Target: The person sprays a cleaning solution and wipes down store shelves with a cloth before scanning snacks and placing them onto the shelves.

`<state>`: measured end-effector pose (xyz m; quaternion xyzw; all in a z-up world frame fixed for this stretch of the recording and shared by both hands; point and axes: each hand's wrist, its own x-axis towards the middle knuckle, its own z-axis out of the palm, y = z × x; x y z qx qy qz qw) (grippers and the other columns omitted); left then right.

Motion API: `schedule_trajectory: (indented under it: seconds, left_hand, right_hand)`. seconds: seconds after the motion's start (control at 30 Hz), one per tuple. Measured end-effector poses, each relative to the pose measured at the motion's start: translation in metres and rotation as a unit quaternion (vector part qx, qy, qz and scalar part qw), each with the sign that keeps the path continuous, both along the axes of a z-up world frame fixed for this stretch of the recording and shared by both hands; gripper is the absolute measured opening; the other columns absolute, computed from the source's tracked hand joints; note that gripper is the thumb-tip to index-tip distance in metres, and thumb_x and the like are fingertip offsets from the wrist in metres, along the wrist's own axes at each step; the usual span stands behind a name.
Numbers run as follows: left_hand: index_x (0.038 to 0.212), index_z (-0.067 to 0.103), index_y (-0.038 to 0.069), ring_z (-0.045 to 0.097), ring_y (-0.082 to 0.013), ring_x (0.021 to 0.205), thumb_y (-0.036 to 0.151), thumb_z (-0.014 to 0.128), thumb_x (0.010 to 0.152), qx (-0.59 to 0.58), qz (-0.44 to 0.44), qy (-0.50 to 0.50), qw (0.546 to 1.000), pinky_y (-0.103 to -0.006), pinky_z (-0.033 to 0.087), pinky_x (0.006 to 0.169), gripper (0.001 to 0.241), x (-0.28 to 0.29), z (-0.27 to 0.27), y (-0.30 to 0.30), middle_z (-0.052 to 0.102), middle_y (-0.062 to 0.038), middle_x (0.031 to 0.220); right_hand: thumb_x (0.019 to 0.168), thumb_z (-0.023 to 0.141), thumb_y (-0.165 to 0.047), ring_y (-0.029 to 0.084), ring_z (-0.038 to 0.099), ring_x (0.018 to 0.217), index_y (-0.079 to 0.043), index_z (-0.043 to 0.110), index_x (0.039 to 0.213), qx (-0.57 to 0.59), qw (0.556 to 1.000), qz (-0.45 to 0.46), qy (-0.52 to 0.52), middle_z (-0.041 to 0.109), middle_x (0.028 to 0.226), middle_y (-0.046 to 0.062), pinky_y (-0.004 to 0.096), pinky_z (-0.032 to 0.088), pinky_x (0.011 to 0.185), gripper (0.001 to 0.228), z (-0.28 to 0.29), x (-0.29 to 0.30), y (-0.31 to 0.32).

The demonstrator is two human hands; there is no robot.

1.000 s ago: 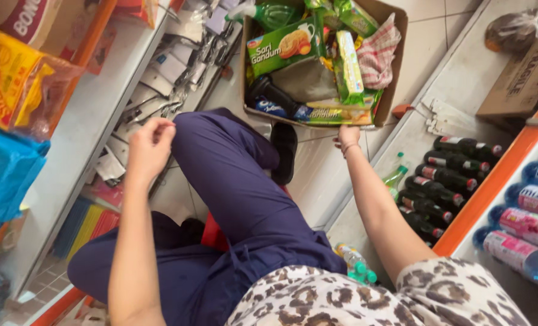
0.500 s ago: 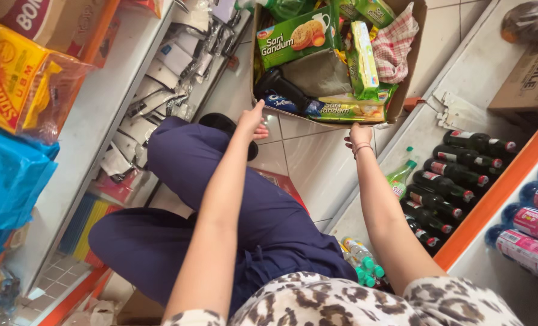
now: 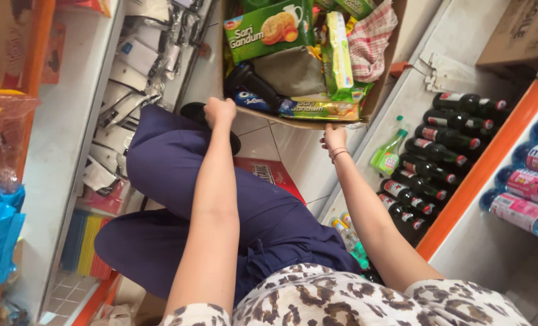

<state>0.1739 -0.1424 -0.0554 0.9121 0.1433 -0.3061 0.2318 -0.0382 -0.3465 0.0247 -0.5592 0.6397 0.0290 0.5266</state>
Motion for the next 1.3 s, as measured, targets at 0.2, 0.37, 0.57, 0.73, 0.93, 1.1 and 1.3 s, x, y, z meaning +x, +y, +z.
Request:
schedule_trajectory:
  seconds: [0.2, 0.37, 0.57, 0.73, 0.93, 1.1, 1.3]
  left_hand:
    - [0.114, 0.073, 0.008, 0.066, -0.0381, 0.117, 0.037, 0.066, 0.086, 0.074, 0.040, 0.064, 0.994, -0.0485, 0.054, 0.098, 0.041, -0.004, 0.032, 0.023, 0.068, -0.019, 0.124]
    - [0.118, 0.071, 0.003, 0.066, -0.0402, 0.116, 0.030, 0.060, 0.091, 0.077, 0.076, 0.041, 0.993, -0.0488, 0.054, 0.098, 0.040, 0.002, 0.015, 0.042, 0.068, -0.023, 0.125]
    - [0.109, 0.074, 0.004, 0.068, -0.0398, 0.110, 0.034, 0.061, 0.088, 0.023, 0.121, -0.006, 0.992, -0.0498, 0.054, 0.093, 0.039, 0.011, 0.039, 0.027, 0.071, -0.021, 0.115]
    - [0.090, 0.080, 0.006, 0.072, -0.0382, 0.096, 0.036, 0.067, 0.088, -0.046, 0.004, -0.071, 0.996, -0.0487, 0.056, 0.087, 0.032, 0.010, 0.049, -0.001, 0.075, -0.018, 0.092]
    - [0.086, 0.074, 0.010, 0.073, -0.0378, 0.084, 0.031, 0.069, 0.086, -0.137, -0.063, -0.156, 0.976, -0.0482, 0.057, 0.077, 0.022, -0.002, 0.030, -0.023, 0.075, -0.016, 0.081]
    - [0.090, 0.072, 0.010, 0.073, -0.0365, 0.080, 0.025, 0.067, 0.090, -0.184, -0.053, -0.183, 0.964, -0.0474, 0.057, 0.073, 0.015, 0.002, 0.026, -0.034, 0.074, -0.014, 0.080]
    - [0.095, 0.072, 0.011, 0.073, -0.0352, 0.079, 0.022, 0.069, 0.089, -0.199, -0.040, -0.175, 0.964, -0.0467, 0.056, 0.070, 0.013, 0.007, 0.030, -0.036, 0.075, -0.014, 0.081]
  right_hand:
    - [0.099, 0.060, -0.031, 0.020, 0.066, 0.050, 0.003, 0.061, 0.080, 0.003, 1.000, -0.008, 0.001, 0.063, 0.066, 0.008, 0.034, 0.051, 0.040, 0.038, -0.031, -0.029, 0.035]
    - [0.099, 0.059, -0.031, 0.019, 0.065, 0.049, 0.003, 0.060, 0.081, 0.008, 0.998, -0.048, -0.038, 0.062, 0.066, 0.009, 0.034, 0.049, 0.039, 0.038, -0.039, -0.033, 0.063]
    - [0.100, 0.057, -0.035, 0.016, 0.064, 0.051, -0.006, 0.057, 0.080, 0.173, 0.983, -0.017, -0.050, 0.059, 0.064, 0.002, 0.031, 0.050, 0.044, 0.035, -0.066, -0.054, 0.044]
    - [0.100, 0.069, -0.015, 0.016, 0.055, 0.054, -0.003, 0.059, 0.082, -0.143, 0.947, 0.198, -0.207, 0.057, 0.064, 0.004, 0.031, 0.042, 0.050, 0.024, -0.051, -0.035, 0.029]
    - [0.091, 0.070, -0.002, 0.027, 0.057, 0.077, 0.000, 0.061, 0.099, -0.348, 0.838, 0.317, -0.277, 0.057, 0.087, 0.014, 0.037, 0.047, 0.071, 0.013, 0.006, 0.076, 0.005]
    - [0.087, 0.073, -0.008, 0.032, 0.061, 0.108, -0.007, 0.062, 0.118, -0.436, 0.754, 0.389, -0.300, 0.061, 0.115, 0.012, 0.042, 0.050, 0.091, 0.033, 0.009, 0.190, 0.013]
    - [0.078, 0.073, -0.010, 0.037, 0.055, 0.116, -0.001, 0.055, 0.139, -0.467, 0.695, 0.452, -0.307, 0.058, 0.130, 0.016, 0.046, 0.046, 0.089, 0.065, 0.000, 0.299, 0.034]
